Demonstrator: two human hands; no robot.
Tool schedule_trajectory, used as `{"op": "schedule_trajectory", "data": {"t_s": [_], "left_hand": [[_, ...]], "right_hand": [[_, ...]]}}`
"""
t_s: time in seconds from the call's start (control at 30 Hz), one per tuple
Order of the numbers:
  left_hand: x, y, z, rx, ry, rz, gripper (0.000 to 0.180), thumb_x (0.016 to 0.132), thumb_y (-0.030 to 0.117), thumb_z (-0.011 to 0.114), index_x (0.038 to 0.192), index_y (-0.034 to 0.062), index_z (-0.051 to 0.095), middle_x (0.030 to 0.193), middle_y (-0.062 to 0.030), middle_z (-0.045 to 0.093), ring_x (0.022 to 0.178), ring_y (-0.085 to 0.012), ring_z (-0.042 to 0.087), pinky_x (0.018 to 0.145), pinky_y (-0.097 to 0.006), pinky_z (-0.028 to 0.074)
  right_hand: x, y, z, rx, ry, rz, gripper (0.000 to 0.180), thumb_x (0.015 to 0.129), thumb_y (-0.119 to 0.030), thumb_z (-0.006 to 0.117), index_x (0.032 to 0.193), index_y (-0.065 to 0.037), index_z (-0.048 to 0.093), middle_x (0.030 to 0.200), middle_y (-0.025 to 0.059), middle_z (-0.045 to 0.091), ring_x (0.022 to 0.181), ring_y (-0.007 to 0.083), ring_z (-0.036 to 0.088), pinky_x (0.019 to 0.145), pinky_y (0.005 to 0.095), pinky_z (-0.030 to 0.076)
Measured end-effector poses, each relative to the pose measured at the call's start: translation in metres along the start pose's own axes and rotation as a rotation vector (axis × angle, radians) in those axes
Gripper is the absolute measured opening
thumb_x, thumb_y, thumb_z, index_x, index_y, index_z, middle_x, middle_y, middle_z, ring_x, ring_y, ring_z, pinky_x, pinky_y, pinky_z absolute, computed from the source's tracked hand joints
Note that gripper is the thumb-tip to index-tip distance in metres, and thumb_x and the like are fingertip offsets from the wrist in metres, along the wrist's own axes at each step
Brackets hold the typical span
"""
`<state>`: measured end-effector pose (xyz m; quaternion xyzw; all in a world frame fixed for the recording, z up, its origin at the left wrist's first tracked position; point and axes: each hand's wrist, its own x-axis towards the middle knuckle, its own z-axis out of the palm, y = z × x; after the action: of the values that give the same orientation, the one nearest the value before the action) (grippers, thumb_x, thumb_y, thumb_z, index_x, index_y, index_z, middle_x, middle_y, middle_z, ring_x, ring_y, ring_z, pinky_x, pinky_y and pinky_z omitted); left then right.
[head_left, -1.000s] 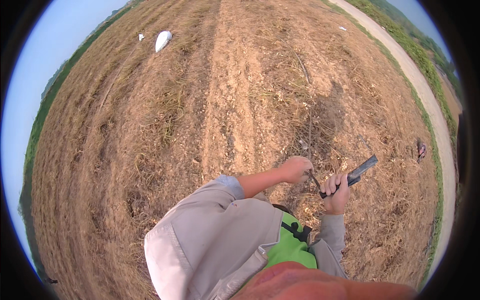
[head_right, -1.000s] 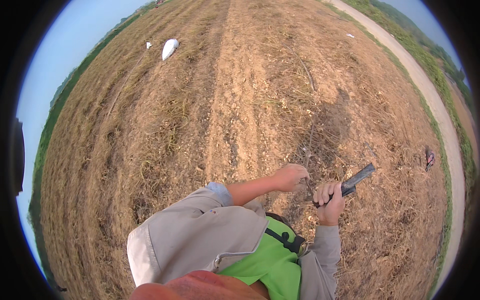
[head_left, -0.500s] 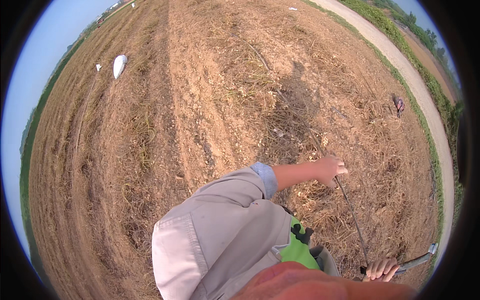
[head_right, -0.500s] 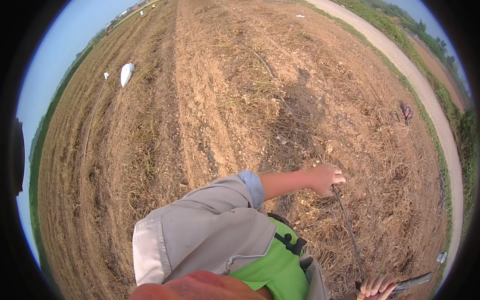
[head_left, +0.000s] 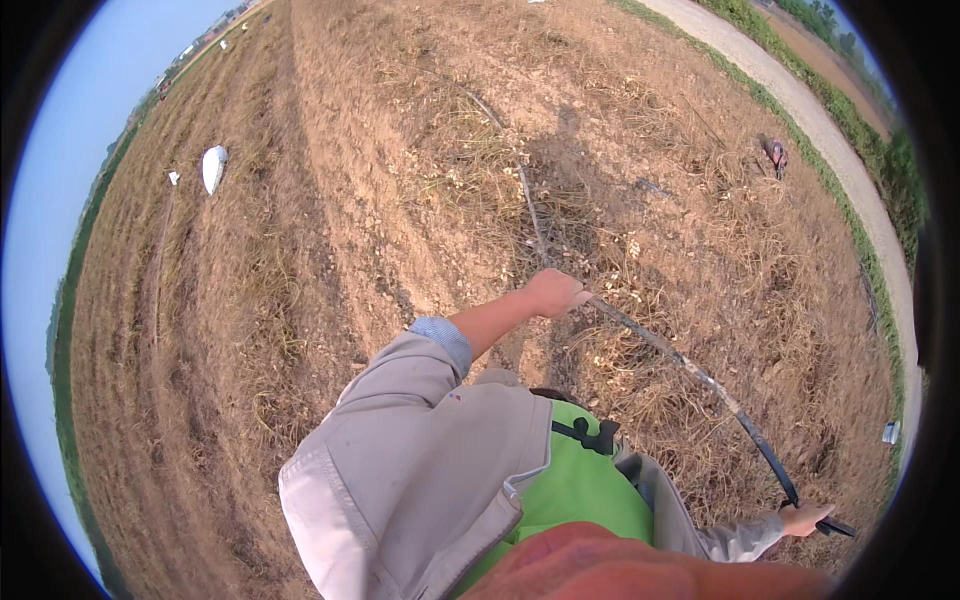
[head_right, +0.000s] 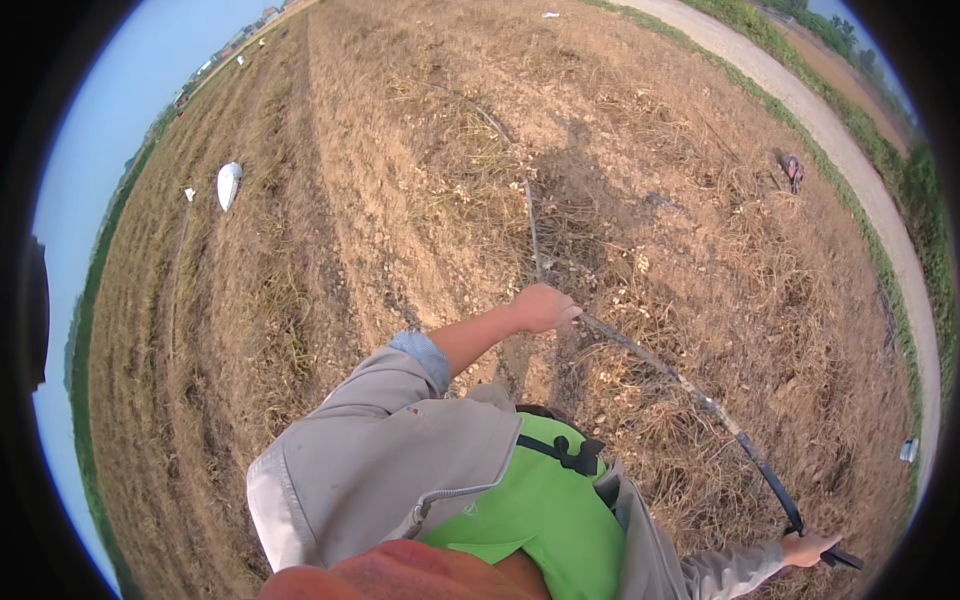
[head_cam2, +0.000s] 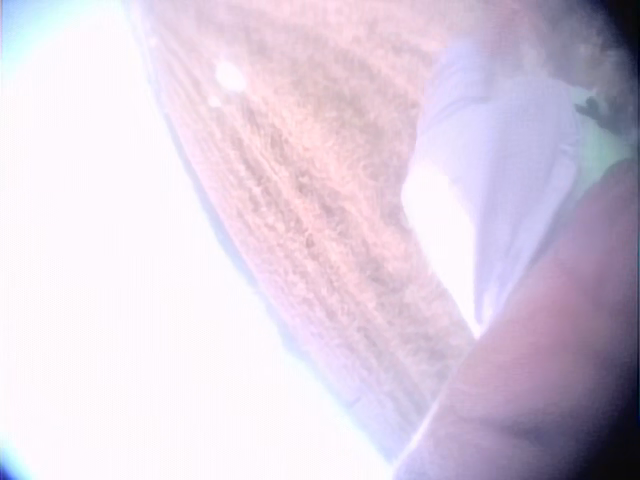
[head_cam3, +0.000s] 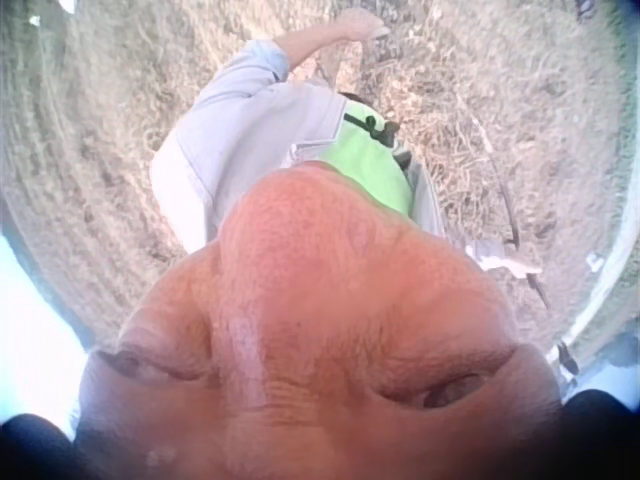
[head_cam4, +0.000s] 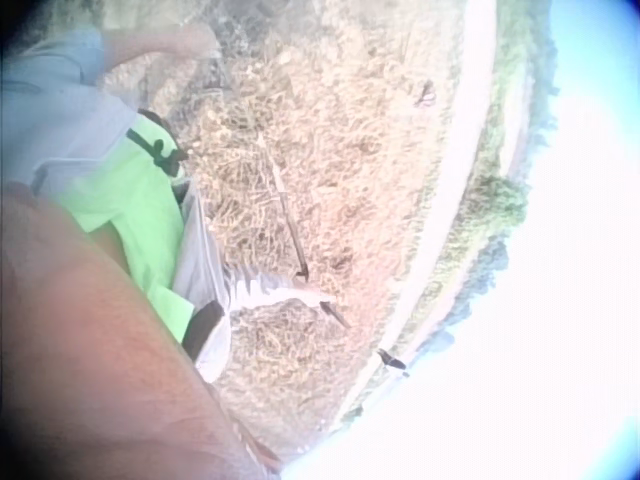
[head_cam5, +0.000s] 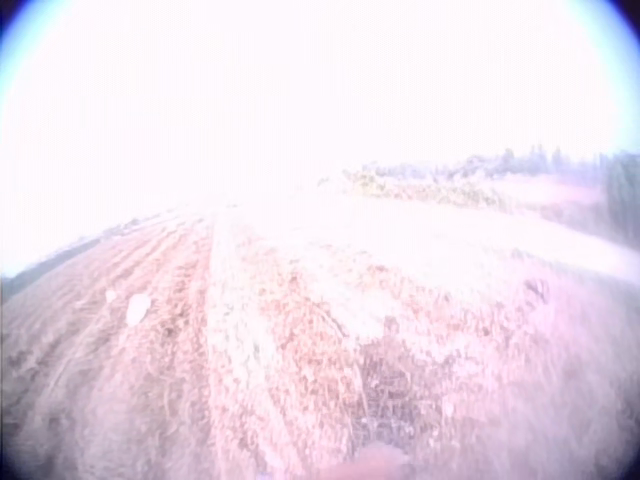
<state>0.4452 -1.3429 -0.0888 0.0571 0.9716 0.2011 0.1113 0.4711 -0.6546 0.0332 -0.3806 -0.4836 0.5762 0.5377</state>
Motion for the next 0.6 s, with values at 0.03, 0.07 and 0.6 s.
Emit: {"op": "schedule_trajectory", "data": {"t_s": [0.03,0.07,0.6], "left_hand": [[-0.010,-0.001,-0.011,-0.048,0.091,-0.109,0.052,0.100,0.048,0.041,0.086,0.0059,0.068,0.084,-0.0188,0.068,0.082,-0.0391,0.066,0.077,-0.051,0.051],[-0.019,-0.002,-0.021,-0.089,0.196,-0.209,0.053,0.101,0.047,0.039,0.086,0.0060,0.068,0.084,-0.0191,0.068,0.082,-0.0390,0.066,0.077,-0.052,0.050],[-0.093,0.062,-0.026,-0.372,0.509,-0.095,0.024,0.089,0.025,0.060,0.098,0.0023,0.060,0.085,-0.0219,0.065,0.083,-0.0436,0.063,0.073,-0.051,0.050]], "right_hand": [[-0.031,0.026,0.021,-0.246,-0.134,-0.067,0.045,0.089,-0.039,0.072,0.100,0.004,0.068,0.076,0.0053,0.054,0.066,0.0169,0.050,0.058,0.0331,0.041],[-0.067,0.047,0.048,-0.347,-0.323,0.015,0.051,0.089,-0.040,0.073,0.110,0.007,0.068,0.085,0.0066,0.060,0.072,0.0174,0.053,0.062,0.0327,0.042],[-0.550,0.047,0.110,0.019,-1.961,0.914,0.026,0.097,-0.026,0.064,0.096,0.000,0.067,0.085,0.0015,0.064,0.075,0.0110,0.057,0.070,0.0287,0.048]]}}
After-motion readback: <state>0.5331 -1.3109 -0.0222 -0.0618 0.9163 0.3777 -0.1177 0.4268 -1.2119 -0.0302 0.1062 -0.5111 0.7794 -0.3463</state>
